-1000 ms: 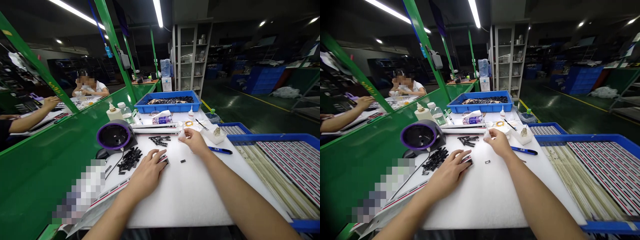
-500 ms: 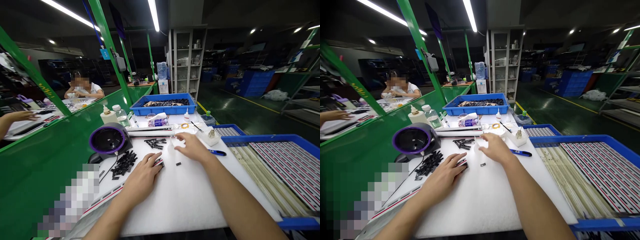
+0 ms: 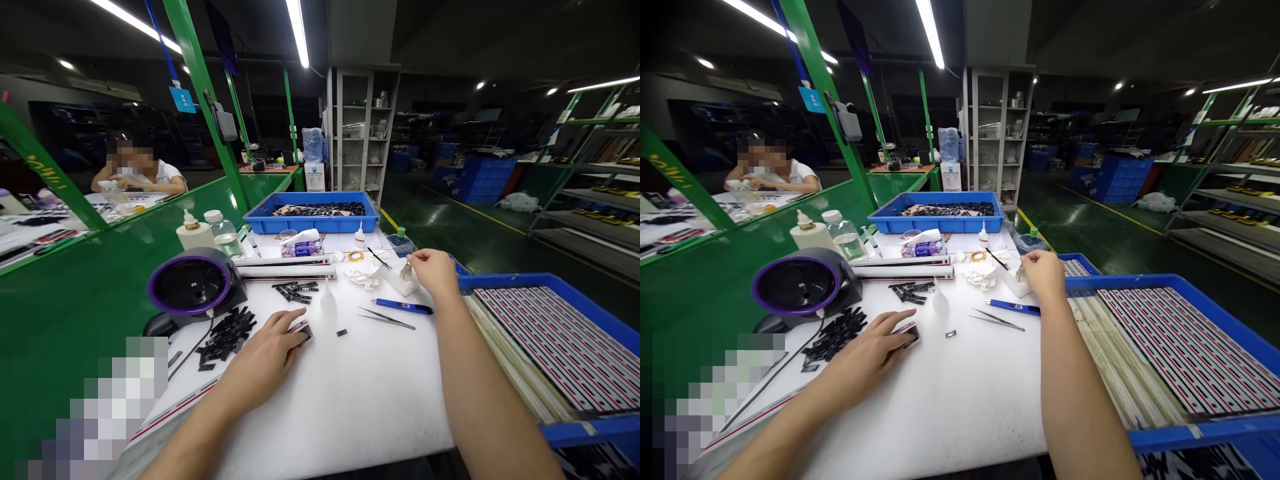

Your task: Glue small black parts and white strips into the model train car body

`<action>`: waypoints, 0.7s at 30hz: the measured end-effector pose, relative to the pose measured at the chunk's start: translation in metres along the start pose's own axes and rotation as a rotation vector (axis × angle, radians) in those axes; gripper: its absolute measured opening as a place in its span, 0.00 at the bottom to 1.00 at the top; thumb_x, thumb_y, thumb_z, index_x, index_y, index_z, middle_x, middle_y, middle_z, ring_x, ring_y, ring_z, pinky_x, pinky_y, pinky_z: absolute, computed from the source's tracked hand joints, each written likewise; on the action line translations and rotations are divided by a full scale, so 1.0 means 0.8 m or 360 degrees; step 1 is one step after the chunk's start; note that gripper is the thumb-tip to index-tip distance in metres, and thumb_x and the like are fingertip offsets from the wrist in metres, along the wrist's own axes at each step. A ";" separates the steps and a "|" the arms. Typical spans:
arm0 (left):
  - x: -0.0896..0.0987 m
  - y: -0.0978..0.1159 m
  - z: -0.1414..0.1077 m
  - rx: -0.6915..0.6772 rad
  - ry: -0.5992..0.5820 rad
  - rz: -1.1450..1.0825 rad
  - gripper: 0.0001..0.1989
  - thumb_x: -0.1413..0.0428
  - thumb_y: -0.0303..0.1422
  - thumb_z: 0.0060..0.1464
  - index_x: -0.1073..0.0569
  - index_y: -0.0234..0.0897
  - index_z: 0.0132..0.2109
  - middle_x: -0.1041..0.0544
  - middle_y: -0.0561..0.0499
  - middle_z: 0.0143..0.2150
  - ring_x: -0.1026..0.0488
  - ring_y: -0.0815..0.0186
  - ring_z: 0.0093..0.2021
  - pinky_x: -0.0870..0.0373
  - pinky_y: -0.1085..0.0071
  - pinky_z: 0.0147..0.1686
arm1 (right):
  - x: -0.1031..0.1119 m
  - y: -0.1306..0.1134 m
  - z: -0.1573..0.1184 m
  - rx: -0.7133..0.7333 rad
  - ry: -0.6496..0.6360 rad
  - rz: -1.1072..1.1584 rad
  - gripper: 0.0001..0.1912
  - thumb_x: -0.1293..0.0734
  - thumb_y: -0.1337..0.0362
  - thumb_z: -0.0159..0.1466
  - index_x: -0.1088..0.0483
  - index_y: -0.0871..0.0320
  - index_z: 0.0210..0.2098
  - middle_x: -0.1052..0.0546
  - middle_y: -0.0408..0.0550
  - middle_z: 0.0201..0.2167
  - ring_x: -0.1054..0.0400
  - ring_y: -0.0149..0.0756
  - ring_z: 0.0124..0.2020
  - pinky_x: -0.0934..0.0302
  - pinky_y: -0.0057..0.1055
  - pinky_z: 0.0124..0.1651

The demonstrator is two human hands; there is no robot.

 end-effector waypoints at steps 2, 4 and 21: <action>0.000 0.001 0.000 0.0014 -0.0009 0.0004 0.16 0.55 0.31 0.61 0.24 0.47 0.47 0.39 0.54 0.66 0.42 0.55 0.64 0.33 0.53 0.56 | 0.006 -0.003 -0.002 0.0019 0.0119 0.0025 0.10 0.33 0.58 0.54 0.23 0.56 0.27 0.21 0.48 0.24 0.30 0.41 0.29 0.42 0.34 0.36; 0.000 0.001 0.001 0.0026 -0.0015 0.0001 0.16 0.55 0.31 0.61 0.24 0.48 0.47 0.38 0.54 0.66 0.42 0.54 0.64 0.32 0.53 0.56 | 0.002 -0.001 -0.002 0.0011 0.0094 0.0022 0.10 0.32 0.57 0.52 0.22 0.56 0.28 0.21 0.48 0.25 0.30 0.41 0.29 0.42 0.34 0.35; 0.004 -0.001 0.000 -0.0017 0.0043 -0.0101 0.16 0.55 0.35 0.62 0.24 0.47 0.48 0.37 0.51 0.65 0.40 0.53 0.63 0.31 0.53 0.55 | 0.031 0.001 -0.010 0.0033 0.0527 0.0150 0.09 0.34 0.58 0.54 0.26 0.58 0.26 0.28 0.44 0.19 0.37 0.37 0.23 0.44 0.34 0.32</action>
Point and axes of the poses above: each hand's wrist, its own z-axis towards the middle knuckle, its own x-axis out of the back of the hand, y = z × x, the point moved 10 cm from there along z, towards the middle knuckle
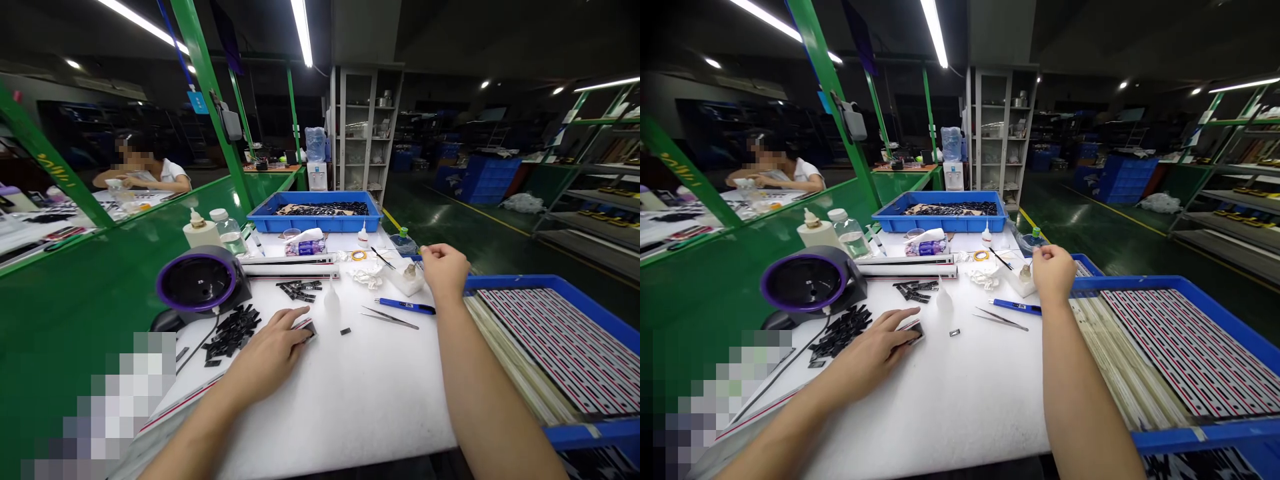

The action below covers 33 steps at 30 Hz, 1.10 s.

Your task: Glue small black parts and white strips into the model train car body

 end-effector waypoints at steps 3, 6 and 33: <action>0.000 -0.002 0.000 -0.0003 -0.0005 -0.0006 0.16 0.55 0.34 0.62 0.23 0.47 0.47 0.37 0.51 0.65 0.40 0.53 0.63 0.32 0.53 0.55 | 0.033 0.014 0.000 -0.0205 0.0380 0.0433 0.09 0.33 0.58 0.53 0.30 0.58 0.26 0.33 0.40 0.18 0.40 0.33 0.22 0.43 0.32 0.29; -0.002 -0.003 0.001 0.0004 -0.0038 -0.0002 0.16 0.55 0.33 0.62 0.24 0.48 0.48 0.37 0.52 0.65 0.41 0.54 0.63 0.32 0.54 0.56 | 0.013 0.028 -0.006 -0.0586 0.0268 0.1181 0.09 0.32 0.60 0.51 0.37 0.56 0.24 0.42 0.33 0.15 0.49 0.27 0.16 0.52 0.27 0.20; -0.003 0.003 -0.001 -0.0008 0.0025 -0.0029 0.16 0.54 0.31 0.61 0.23 0.45 0.47 0.35 0.50 0.64 0.40 0.56 0.63 0.34 0.55 0.58 | -0.115 -0.153 -0.223 0.0093 -0.1193 0.1220 0.10 0.32 0.60 0.56 0.34 0.57 0.22 0.46 0.34 0.16 0.51 0.27 0.20 0.52 0.28 0.25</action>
Point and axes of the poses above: each hand's wrist, its own z-axis towards the middle knuckle, its own x-axis out of the back of the hand, y = z × x, the point moved 10 cm from there along z, towards the middle knuckle
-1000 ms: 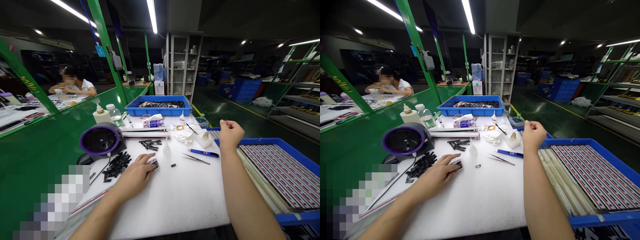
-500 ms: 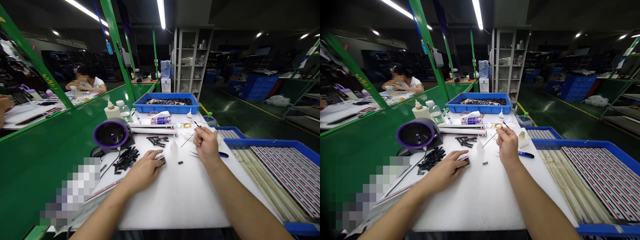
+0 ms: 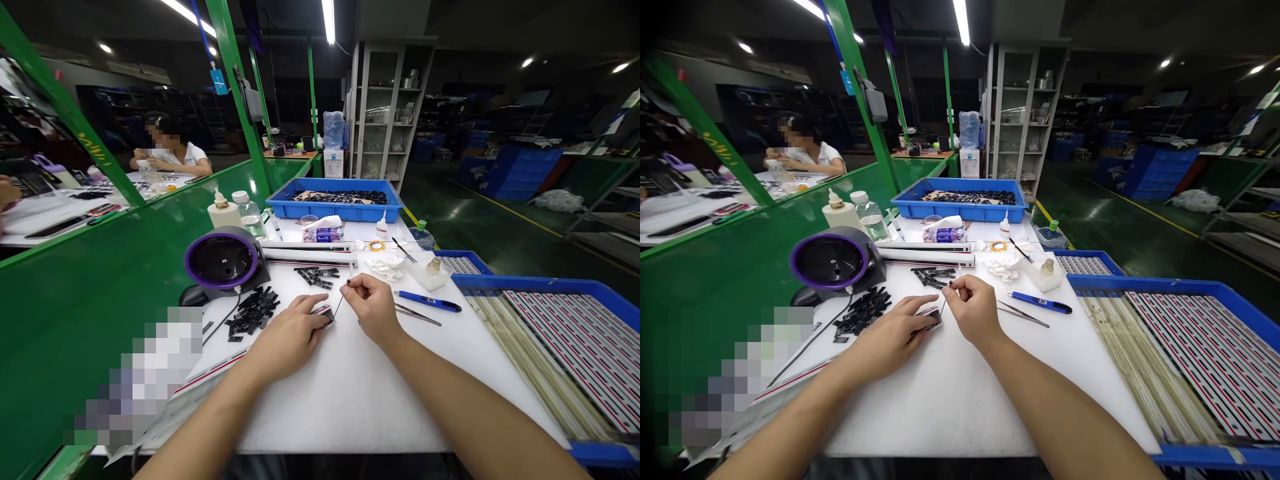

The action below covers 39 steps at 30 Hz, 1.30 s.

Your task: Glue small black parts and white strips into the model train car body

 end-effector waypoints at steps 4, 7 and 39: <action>0.001 0.000 -0.001 0.0001 0.0014 -0.0026 0.16 0.54 0.31 0.61 0.23 0.45 0.47 0.35 0.50 0.64 0.39 0.55 0.62 0.34 0.56 0.57 | -0.006 0.004 0.000 -0.0009 -0.0037 -0.0051 0.10 0.32 0.61 0.56 0.35 0.57 0.22 0.47 0.34 0.17 0.51 0.27 0.20 0.52 0.28 0.25; 0.001 -0.001 -0.001 0.0003 0.0023 -0.0033 0.16 0.54 0.32 0.61 0.23 0.45 0.48 0.35 0.50 0.63 0.39 0.56 0.62 0.33 0.56 0.57 | -0.008 0.004 -0.001 -0.0004 -0.0053 -0.0080 0.10 0.32 0.60 0.55 0.35 0.56 0.22 0.47 0.34 0.17 0.51 0.27 0.20 0.52 0.28 0.25; -0.005 -0.017 0.008 0.0151 -0.0250 -0.0106 0.17 0.55 0.39 0.61 0.24 0.48 0.50 0.41 0.52 0.68 0.38 0.52 0.63 0.35 0.56 0.59 | 0.248 -0.089 0.017 0.0658 0.1403 -0.1018 0.10 0.34 0.63 0.57 0.35 0.57 0.21 0.44 0.36 0.18 0.45 0.30 0.22 0.47 0.29 0.30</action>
Point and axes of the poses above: each hand's wrist, its own z-axis towards the middle knuckle, its own x-axis out of the back of the hand, y = z × x, the point moved 10 cm from there along z, towards the middle knuckle
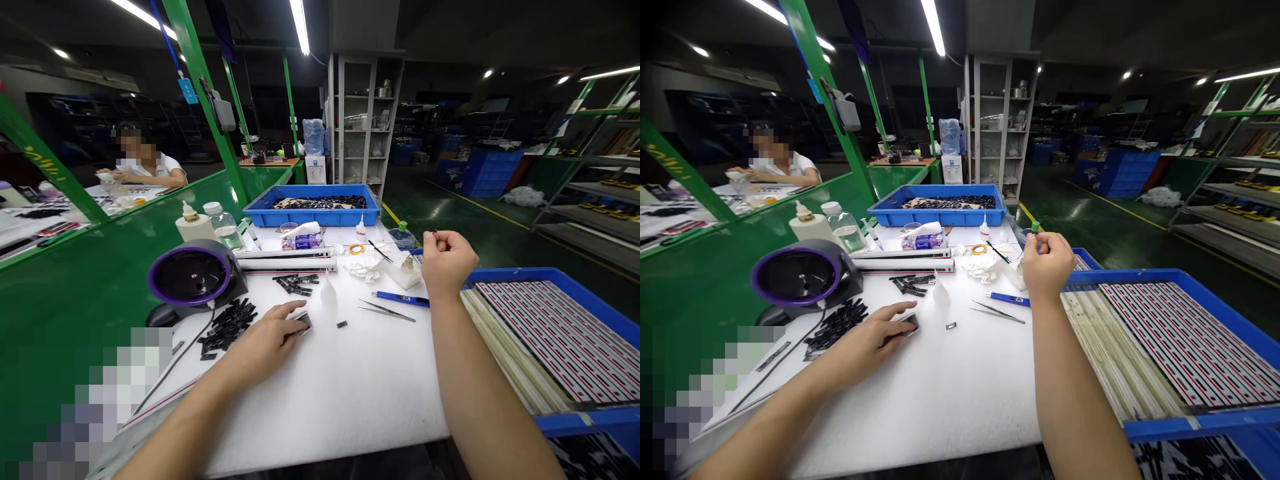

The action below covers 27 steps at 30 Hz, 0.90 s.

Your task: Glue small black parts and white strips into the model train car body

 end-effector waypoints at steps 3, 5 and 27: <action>0.000 -0.001 0.001 0.0004 -0.0027 -0.0037 0.17 0.55 0.40 0.61 0.24 0.47 0.49 0.41 0.51 0.68 0.37 0.52 0.62 0.35 0.58 0.59 | -0.003 0.028 0.007 -0.0029 -0.0030 -0.0143 0.09 0.35 0.63 0.57 0.34 0.57 0.22 0.41 0.37 0.18 0.44 0.31 0.22 0.45 0.30 0.31; 0.000 -0.001 0.001 0.0007 -0.0038 -0.0059 0.17 0.55 0.39 0.61 0.23 0.46 0.49 0.41 0.51 0.68 0.36 0.52 0.62 0.35 0.58 0.59 | -0.009 0.037 0.004 -0.0046 -0.0057 -0.0189 0.09 0.35 0.62 0.57 0.33 0.58 0.22 0.40 0.38 0.18 0.42 0.32 0.22 0.45 0.30 0.31; -0.004 -0.021 0.008 0.0007 -0.0140 -0.0337 0.20 0.55 0.45 0.61 0.25 0.45 0.51 0.42 0.51 0.68 0.38 0.55 0.63 0.40 0.64 0.62 | -0.082 -0.048 -0.055 0.0174 -0.1080 0.0096 0.10 0.37 0.66 0.59 0.24 0.59 0.35 0.25 0.47 0.29 0.33 0.35 0.29 0.40 0.29 0.35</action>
Point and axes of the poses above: each hand's wrist, its own z-axis towards the middle knuckle, its own x-axis out of the back of the hand, y = z × x, the point moved 10 cm from there along z, towards the middle knuckle
